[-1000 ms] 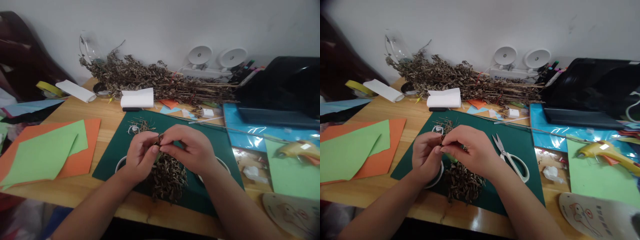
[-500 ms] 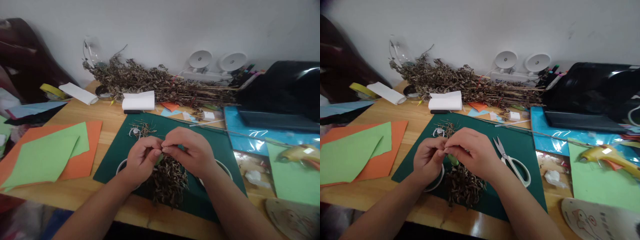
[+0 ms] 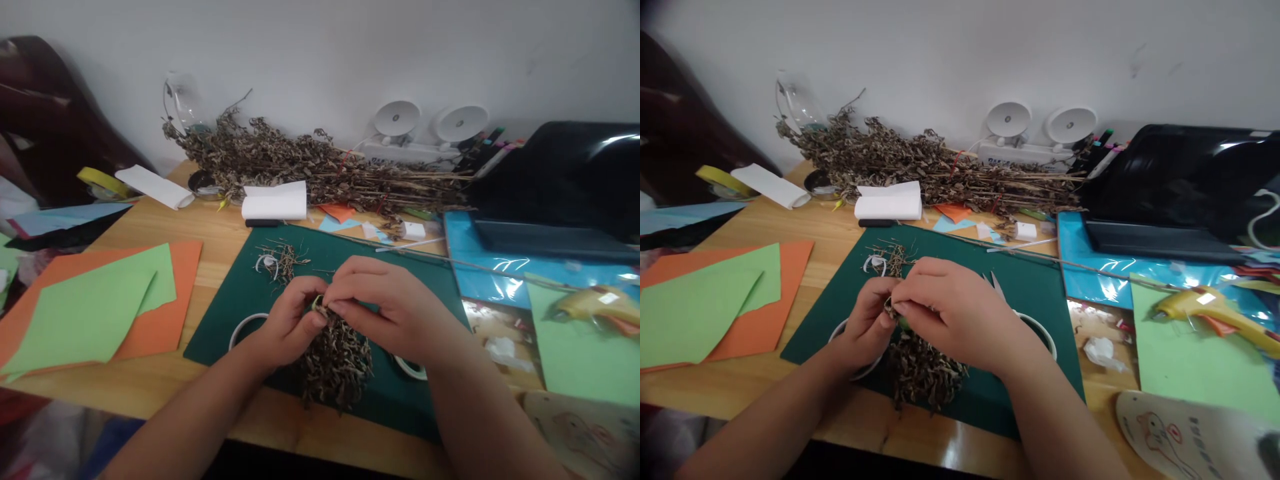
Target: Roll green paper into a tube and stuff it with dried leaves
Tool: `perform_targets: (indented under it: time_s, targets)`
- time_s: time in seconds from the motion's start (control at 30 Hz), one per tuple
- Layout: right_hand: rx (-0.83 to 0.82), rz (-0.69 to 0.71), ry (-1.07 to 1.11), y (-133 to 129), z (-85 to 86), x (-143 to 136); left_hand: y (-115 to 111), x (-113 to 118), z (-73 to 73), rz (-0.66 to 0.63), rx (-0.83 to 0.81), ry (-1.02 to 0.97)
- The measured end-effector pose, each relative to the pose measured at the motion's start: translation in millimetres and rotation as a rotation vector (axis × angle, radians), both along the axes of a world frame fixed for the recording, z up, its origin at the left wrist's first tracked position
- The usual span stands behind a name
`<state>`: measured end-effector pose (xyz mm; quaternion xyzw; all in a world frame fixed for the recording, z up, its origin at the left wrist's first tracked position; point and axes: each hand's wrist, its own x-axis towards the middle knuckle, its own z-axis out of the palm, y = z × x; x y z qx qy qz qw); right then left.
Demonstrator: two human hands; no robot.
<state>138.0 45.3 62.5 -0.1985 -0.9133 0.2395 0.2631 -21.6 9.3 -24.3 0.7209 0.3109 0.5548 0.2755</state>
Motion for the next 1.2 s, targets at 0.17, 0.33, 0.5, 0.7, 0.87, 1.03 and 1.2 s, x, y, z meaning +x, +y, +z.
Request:
perform_targets:
  time_s: [0.17, 0.33, 0.5, 0.7, 0.87, 1.03, 1.2]
  targets:
    - [0.07, -0.063, -0.138, -11, 9.8, 5, -2, 4, 2.4, -0.002, 0.034, 0.092]
    - [0.148, -0.131, -0.192, -18, 8.7, 4, -4, 7, 7.5, 0.0, 0.051, 0.123]
    - [0.201, -0.143, -0.16, -19, 4.4, 1, -3, 7, 8.8, 0.023, 0.068, 0.171]
    - [0.193, -0.212, -0.131, -19, 4.5, 1, -2, 7, 9.3, 0.035, 0.11, 0.187]
    - [0.211, -0.131, -0.122, -16, 4.5, 1, -3, 7, 8.9, 0.037, 0.094, 0.193]
    - [0.147, -0.075, -0.157, -12, 10.3, 5, -5, 7, 8.2, 0.035, 0.053, 0.152]
    - [0.05, -0.058, -0.27, -12, 13.5, 9, -6, 6, 8.5, 0.056, 0.02, 0.145]
